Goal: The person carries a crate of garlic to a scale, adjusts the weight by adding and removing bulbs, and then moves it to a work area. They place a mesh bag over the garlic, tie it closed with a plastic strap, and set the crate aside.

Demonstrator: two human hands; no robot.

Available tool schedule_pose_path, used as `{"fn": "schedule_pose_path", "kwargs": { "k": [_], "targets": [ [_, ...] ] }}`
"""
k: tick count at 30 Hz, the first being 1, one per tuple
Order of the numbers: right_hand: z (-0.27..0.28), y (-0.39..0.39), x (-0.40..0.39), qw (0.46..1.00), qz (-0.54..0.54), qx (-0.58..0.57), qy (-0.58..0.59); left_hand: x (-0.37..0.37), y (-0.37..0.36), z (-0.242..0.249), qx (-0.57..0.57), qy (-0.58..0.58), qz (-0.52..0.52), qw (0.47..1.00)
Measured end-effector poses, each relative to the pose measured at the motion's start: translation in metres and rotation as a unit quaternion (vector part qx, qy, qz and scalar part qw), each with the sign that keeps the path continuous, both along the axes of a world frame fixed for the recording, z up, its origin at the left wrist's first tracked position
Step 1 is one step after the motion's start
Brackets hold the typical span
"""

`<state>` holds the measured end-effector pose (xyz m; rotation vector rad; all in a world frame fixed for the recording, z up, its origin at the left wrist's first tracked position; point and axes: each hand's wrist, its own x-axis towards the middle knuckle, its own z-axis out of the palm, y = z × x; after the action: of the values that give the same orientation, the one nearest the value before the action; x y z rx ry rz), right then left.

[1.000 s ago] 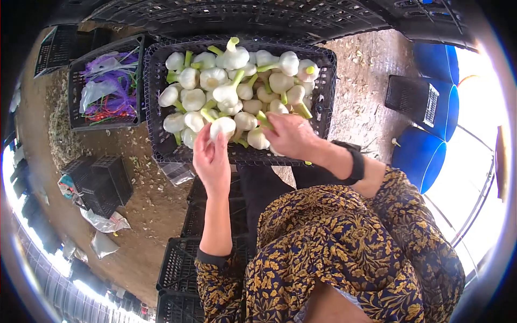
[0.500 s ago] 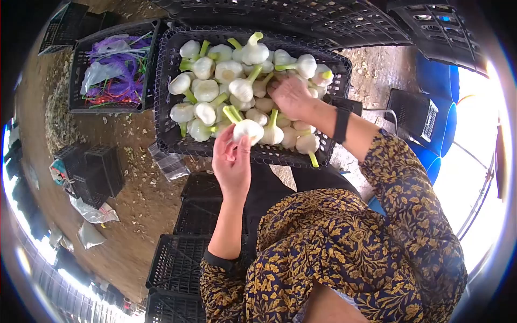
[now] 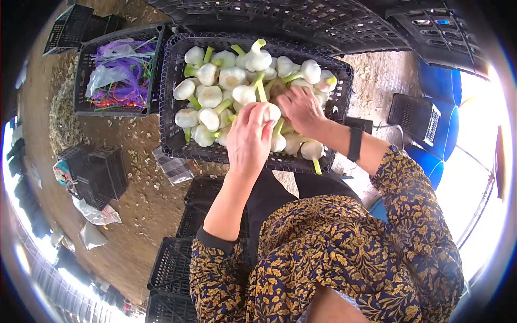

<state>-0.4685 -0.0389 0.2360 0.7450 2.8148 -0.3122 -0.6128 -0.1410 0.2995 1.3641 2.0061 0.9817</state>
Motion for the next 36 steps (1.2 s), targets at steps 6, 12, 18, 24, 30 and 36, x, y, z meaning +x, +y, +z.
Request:
{"fn": "schedule_pose_path", "kwargs": {
  "k": [6,12,18,24,30,36],
  "targets": [
    [0.004,-0.002,0.041,0.950,-0.062,-0.121,0.280,0.019,0.031,-0.037,-0.103,0.121,-0.113,0.981],
    [0.008,-0.001,0.059,0.934,-0.111,-0.164,0.299,0.025,0.036,-0.058,-0.205,0.082,-0.146,0.964],
    [0.032,0.001,0.038,0.936,-0.169,-0.107,0.290,-0.008,-0.010,-0.021,-0.039,0.059,-0.044,0.997],
    [0.010,-0.009,-0.005,0.987,-0.144,-0.065,-0.020,-0.050,-0.058,-0.032,-0.137,0.285,0.169,0.934],
    [0.016,-0.004,-0.018,0.976,-0.153,-0.142,-0.054,-0.063,-0.060,-0.069,-0.204,0.251,0.374,0.869],
    [0.006,-0.010,-0.012,0.982,-0.138,-0.022,0.123,-0.064,-0.058,-0.072,-0.204,0.305,0.362,0.857]
  ]
}}
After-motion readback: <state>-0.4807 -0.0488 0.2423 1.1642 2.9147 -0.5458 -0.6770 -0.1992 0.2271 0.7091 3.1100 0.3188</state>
